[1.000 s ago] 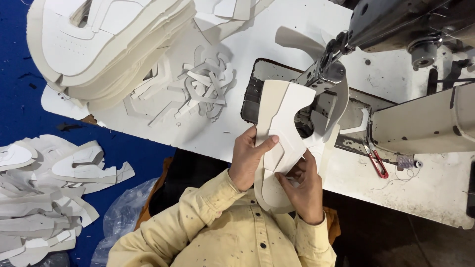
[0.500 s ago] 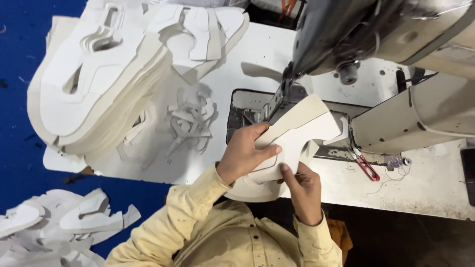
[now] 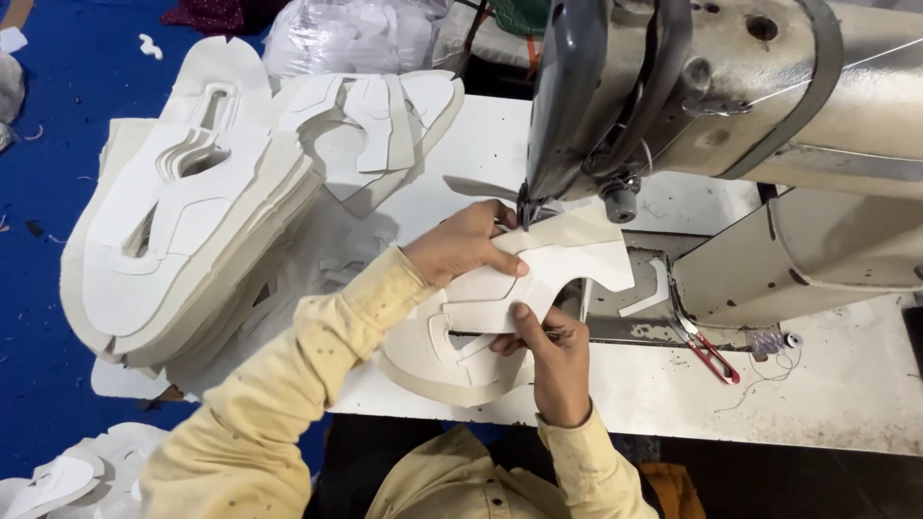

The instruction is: The person aligns white shoe parts under a sewing machine needle and sews them together. They repeatedly pick up new parts from a stack, position them, and operate the machine to stitch the pieces.

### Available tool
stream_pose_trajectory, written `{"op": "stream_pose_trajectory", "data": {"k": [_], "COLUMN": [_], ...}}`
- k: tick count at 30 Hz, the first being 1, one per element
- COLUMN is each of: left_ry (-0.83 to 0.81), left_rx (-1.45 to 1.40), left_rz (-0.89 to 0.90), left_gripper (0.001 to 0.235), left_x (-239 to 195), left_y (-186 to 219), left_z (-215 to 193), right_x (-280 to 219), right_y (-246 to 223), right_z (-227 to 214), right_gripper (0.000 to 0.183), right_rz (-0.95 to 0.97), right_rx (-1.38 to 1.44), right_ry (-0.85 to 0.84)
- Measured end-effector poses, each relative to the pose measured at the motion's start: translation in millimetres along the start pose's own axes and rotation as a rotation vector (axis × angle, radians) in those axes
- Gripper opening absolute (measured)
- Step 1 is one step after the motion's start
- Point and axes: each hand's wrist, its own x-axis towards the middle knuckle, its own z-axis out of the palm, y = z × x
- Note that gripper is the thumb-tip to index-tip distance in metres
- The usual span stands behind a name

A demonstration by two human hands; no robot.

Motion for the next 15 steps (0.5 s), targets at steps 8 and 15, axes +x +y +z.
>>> {"op": "stream_pose_trajectory", "data": {"k": [8, 15], "left_ry": [0.034, -0.049], "left_rx": [0.203, 0.393], "left_rz": [-0.042, -0.181], "left_gripper": [0.075, 0.075], "left_x": [24.4, 45.7], "left_y": [24.7, 37.9], "left_z": [-11.7, -28.1], "right_x": [17.0, 30.3], "right_y": [-3.5, 9.0], "right_z": [16.0, 35.9], "right_gripper": [0.028, 0.032], "right_rz": [0.051, 0.047], "right_rx": [0.111, 0.221], "right_ry": [0.036, 0.067]}}
